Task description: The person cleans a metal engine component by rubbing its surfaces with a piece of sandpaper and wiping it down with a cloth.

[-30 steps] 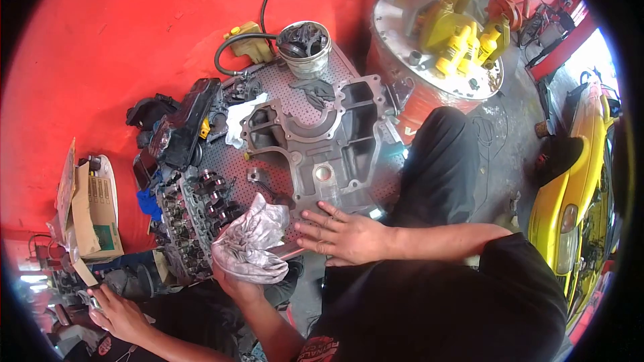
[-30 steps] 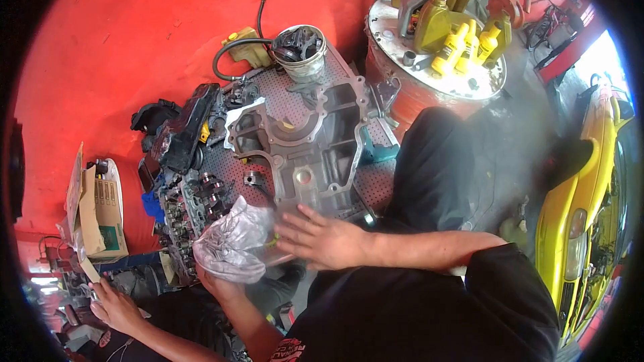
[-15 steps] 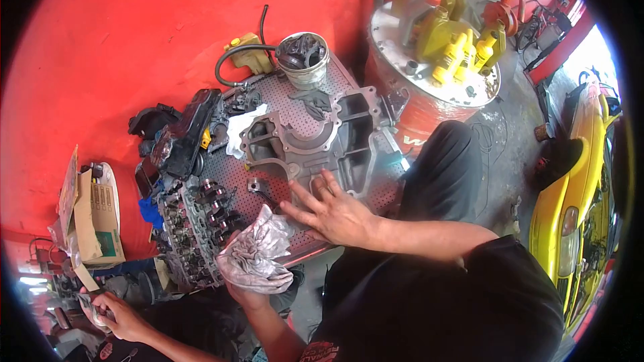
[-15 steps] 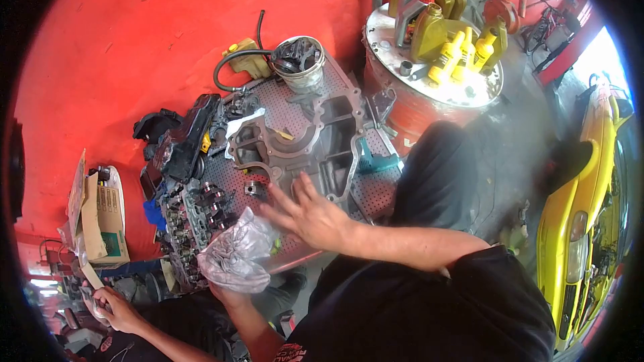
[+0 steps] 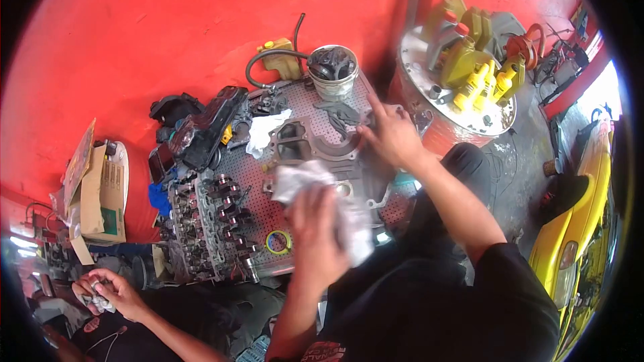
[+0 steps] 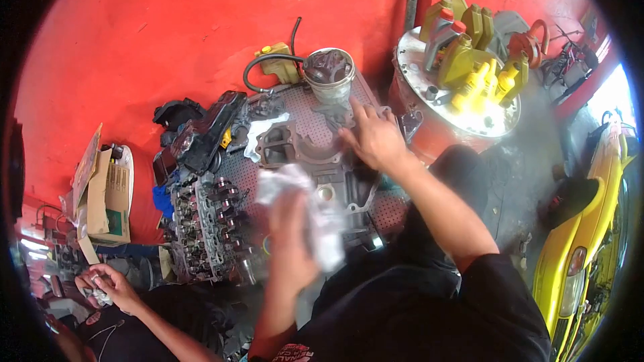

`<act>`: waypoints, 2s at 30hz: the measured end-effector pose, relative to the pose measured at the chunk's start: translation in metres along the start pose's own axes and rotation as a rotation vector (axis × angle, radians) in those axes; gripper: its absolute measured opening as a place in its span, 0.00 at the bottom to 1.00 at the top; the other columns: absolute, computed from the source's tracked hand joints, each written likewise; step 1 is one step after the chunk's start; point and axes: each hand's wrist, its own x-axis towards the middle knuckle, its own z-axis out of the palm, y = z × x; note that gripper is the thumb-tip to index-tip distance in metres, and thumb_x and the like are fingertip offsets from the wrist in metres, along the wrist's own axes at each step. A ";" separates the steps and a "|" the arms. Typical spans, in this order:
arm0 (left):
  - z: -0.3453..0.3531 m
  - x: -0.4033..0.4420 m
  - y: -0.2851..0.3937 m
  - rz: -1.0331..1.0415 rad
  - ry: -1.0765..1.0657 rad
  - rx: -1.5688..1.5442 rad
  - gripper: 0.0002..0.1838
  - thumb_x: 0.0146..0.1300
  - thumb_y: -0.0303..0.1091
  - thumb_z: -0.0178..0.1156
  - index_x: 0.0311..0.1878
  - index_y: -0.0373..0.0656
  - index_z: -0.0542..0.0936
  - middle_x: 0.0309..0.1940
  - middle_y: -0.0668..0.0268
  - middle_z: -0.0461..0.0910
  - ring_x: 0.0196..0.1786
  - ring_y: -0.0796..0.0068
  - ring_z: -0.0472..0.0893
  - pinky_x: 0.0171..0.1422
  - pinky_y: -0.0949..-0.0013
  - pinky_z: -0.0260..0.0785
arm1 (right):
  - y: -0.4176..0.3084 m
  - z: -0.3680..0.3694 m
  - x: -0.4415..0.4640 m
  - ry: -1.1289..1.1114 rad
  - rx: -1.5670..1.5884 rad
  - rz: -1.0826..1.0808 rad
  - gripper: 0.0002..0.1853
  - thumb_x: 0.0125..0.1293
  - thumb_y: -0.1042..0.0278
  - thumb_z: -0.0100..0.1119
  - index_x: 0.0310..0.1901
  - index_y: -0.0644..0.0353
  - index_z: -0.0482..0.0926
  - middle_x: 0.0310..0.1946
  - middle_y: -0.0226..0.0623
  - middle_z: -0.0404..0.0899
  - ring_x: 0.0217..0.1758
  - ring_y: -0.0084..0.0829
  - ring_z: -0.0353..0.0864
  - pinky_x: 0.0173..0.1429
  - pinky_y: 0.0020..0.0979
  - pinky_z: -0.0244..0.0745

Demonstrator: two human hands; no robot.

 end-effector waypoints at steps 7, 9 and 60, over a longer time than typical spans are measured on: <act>0.073 0.012 0.007 -0.063 -0.172 0.236 0.52 0.53 0.51 0.76 0.80 0.45 0.67 0.80 0.42 0.60 0.84 0.29 0.51 0.86 0.30 0.42 | 0.032 0.041 0.008 0.009 -0.293 -0.266 0.46 0.80 0.38 0.48 0.84 0.66 0.47 0.70 0.61 0.73 0.73 0.54 0.75 0.79 0.61 0.56; 0.074 0.010 0.004 -0.060 -0.184 0.235 0.52 0.54 0.54 0.75 0.80 0.45 0.66 0.80 0.42 0.59 0.84 0.29 0.50 0.86 0.30 0.42 | 0.034 0.043 0.011 -0.056 -0.228 -0.307 0.47 0.81 0.35 0.44 0.84 0.65 0.47 0.73 0.62 0.70 0.77 0.55 0.72 0.83 0.61 0.50; 0.078 0.009 -0.004 -0.066 -0.075 0.147 0.49 0.45 0.48 0.76 0.73 0.42 0.73 0.76 0.46 0.66 0.82 0.36 0.58 0.85 0.32 0.45 | -0.003 -0.006 0.023 -0.628 0.830 0.526 0.23 0.79 0.48 0.60 0.43 0.65 0.84 0.27 0.32 0.79 0.26 0.24 0.74 0.33 0.29 0.71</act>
